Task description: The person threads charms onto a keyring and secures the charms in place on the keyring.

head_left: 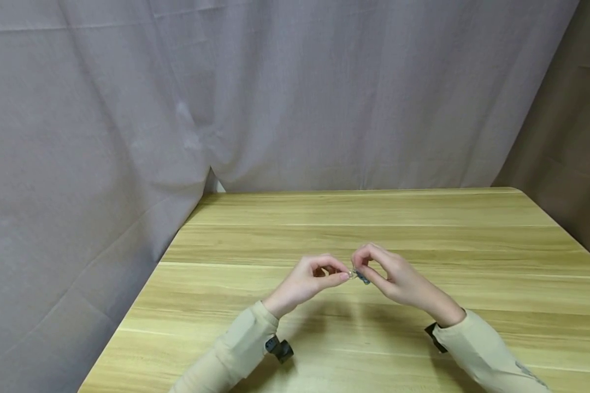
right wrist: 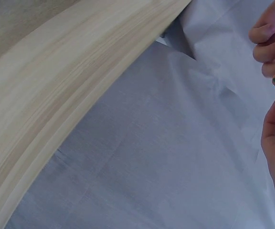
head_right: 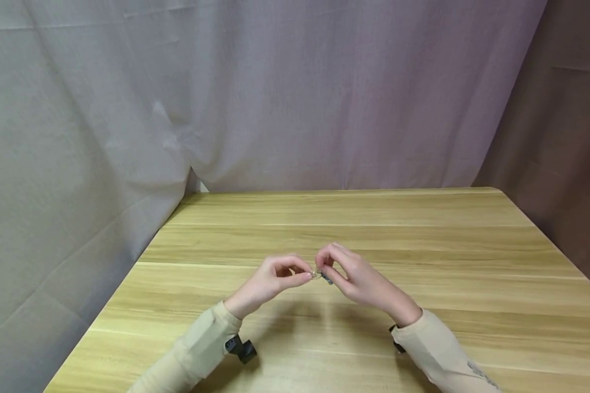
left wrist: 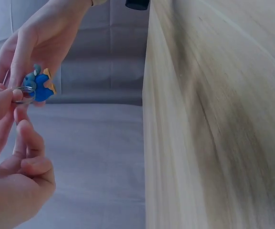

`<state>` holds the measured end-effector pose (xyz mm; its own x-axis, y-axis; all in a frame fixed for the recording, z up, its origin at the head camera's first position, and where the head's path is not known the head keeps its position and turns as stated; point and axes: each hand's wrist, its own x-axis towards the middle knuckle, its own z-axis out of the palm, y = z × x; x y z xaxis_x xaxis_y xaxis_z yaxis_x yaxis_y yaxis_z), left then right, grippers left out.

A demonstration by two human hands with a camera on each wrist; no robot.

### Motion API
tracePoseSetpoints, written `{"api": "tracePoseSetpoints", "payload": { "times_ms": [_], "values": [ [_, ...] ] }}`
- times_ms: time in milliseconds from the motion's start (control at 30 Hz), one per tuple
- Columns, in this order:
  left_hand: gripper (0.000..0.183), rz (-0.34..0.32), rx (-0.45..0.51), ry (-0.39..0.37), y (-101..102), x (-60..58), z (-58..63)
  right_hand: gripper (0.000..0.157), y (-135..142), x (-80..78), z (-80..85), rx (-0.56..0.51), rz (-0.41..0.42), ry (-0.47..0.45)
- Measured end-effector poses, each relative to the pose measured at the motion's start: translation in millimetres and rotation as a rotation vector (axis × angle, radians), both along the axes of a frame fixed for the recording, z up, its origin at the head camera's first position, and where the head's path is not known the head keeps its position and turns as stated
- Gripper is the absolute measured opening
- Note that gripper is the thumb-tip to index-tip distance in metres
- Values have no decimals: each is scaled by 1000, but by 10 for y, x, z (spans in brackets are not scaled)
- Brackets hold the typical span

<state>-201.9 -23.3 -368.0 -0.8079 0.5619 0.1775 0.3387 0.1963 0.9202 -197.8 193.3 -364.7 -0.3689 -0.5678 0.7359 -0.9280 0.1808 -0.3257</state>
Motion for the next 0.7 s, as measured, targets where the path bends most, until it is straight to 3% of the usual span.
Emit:
{"api": "tracePoseSetpoints", "payload": {
  "times_ms": [167,267,433,700],
  "values": [
    [19,-12,93,-110,-14,5,-15,7,7,-2,-16,5,-17,-35],
    [20,-35,156,-161,-22,3,-25,14,8,-11,-26,6,-12,-33],
    [21,-58,180,-178,-30,9,-18,32,-6,-21,-27,13,0,-32],
    [23,-54,142,-182,-27,10,-22,26,-25,-24,-38,22,16,-15]
  ]
}}
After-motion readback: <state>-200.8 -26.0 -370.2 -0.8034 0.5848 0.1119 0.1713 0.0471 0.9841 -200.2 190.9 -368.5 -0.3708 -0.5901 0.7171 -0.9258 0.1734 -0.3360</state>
